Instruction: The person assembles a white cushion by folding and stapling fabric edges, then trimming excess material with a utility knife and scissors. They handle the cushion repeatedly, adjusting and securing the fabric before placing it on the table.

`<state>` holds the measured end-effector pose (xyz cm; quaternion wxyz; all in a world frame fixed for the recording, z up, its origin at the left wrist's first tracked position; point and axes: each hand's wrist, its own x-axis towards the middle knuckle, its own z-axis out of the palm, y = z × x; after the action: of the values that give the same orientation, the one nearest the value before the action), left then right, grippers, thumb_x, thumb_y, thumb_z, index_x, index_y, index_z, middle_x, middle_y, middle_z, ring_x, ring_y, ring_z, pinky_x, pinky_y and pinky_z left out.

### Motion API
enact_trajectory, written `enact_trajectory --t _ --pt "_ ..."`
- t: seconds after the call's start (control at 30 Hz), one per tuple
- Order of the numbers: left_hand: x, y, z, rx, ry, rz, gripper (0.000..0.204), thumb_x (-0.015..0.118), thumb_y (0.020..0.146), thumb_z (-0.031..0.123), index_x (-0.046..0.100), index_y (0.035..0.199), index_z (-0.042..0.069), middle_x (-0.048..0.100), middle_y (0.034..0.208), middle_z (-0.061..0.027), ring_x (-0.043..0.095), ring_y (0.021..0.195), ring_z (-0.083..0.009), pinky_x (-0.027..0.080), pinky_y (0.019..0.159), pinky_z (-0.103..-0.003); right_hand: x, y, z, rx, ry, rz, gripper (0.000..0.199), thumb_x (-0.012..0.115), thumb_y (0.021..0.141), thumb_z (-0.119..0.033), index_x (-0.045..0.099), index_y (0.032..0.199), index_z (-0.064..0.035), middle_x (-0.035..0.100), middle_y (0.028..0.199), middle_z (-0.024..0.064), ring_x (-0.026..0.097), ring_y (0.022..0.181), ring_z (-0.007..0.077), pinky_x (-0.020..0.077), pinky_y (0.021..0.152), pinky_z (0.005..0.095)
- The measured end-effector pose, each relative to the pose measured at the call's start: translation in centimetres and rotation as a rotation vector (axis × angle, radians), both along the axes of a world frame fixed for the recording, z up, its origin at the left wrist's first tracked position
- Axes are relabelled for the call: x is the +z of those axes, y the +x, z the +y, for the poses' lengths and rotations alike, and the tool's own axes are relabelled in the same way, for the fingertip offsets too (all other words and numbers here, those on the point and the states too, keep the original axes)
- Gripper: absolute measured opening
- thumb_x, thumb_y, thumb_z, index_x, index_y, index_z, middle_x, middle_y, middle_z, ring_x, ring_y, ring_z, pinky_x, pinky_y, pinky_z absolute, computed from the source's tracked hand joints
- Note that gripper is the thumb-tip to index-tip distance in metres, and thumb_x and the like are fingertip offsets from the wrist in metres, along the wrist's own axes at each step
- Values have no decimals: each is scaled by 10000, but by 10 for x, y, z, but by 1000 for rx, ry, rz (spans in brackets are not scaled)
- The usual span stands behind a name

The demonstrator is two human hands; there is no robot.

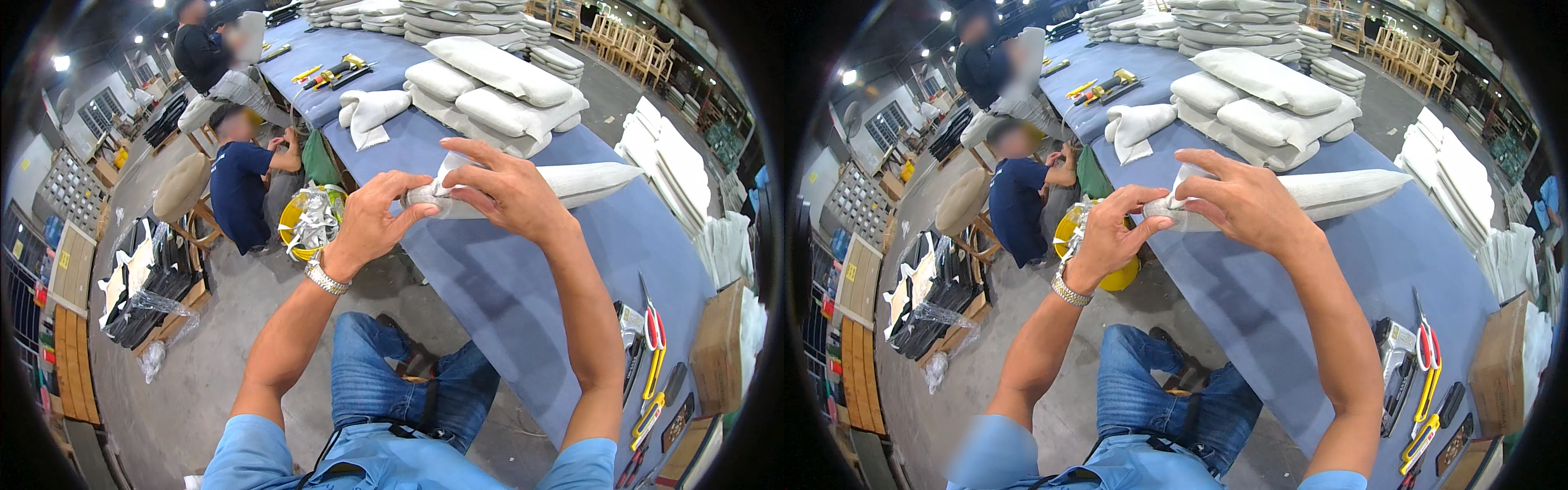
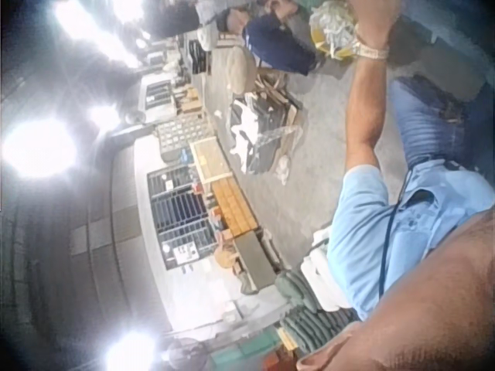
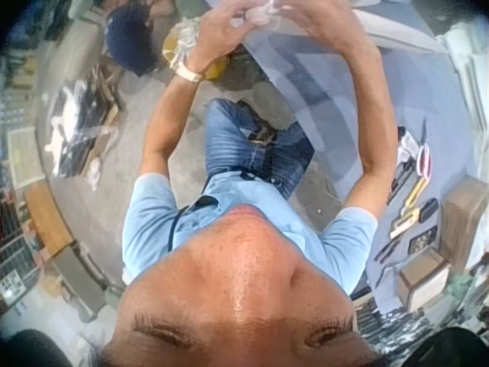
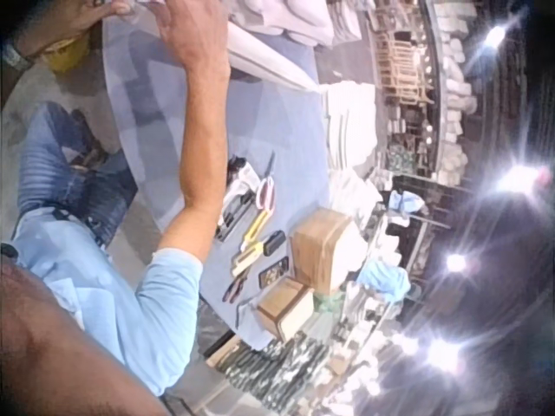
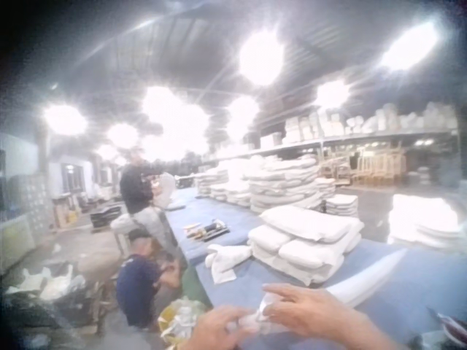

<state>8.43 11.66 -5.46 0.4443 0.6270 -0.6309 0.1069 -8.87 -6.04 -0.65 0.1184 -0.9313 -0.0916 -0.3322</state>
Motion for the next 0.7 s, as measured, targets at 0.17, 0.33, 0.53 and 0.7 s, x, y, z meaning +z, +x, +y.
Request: enact_trajectory --t 0.17,0.33,0.53,0.7 --pt "2 4 5 -22 59 -34 412 837 865 289 735 1172 33 757 1093 -110 707 963 -252 551 813 -350 -1 5 8 -11 141 53 228 774 896 -174 682 1095 -110 676 1302 92 704 1059 314 578 857 420" --pt "-4 -1 6 -75 -16 -54 438 840 850 291 729 1193 42 755 1146 -118 693 971 -283 536 843 -367 2 2 17 -70 312 66 403 803 870 -156 676 1246 -88 699 1197 117 684 1099 318 542 935 423" --pt "-12 -6 11 -33 -9 -68 456 824 858 307 731 1237 71 757 1185 -98 687 932 -276 535 828 -368 8 -7 26 -154 282 180 288 794 866 -95 712 1140 -54 736 1102 112 698 1073 286 524 942 385" --pt "-12 0 4 -21 -47 -51 440 797 879 343 745 1236 92 766 1162 -74 678 891 -270 535 807 -361 -14 -13 35 -77 322 -52 106 753 890 -22 687 971 -40 781 1064 87 711 1068 253 501 1002 397"
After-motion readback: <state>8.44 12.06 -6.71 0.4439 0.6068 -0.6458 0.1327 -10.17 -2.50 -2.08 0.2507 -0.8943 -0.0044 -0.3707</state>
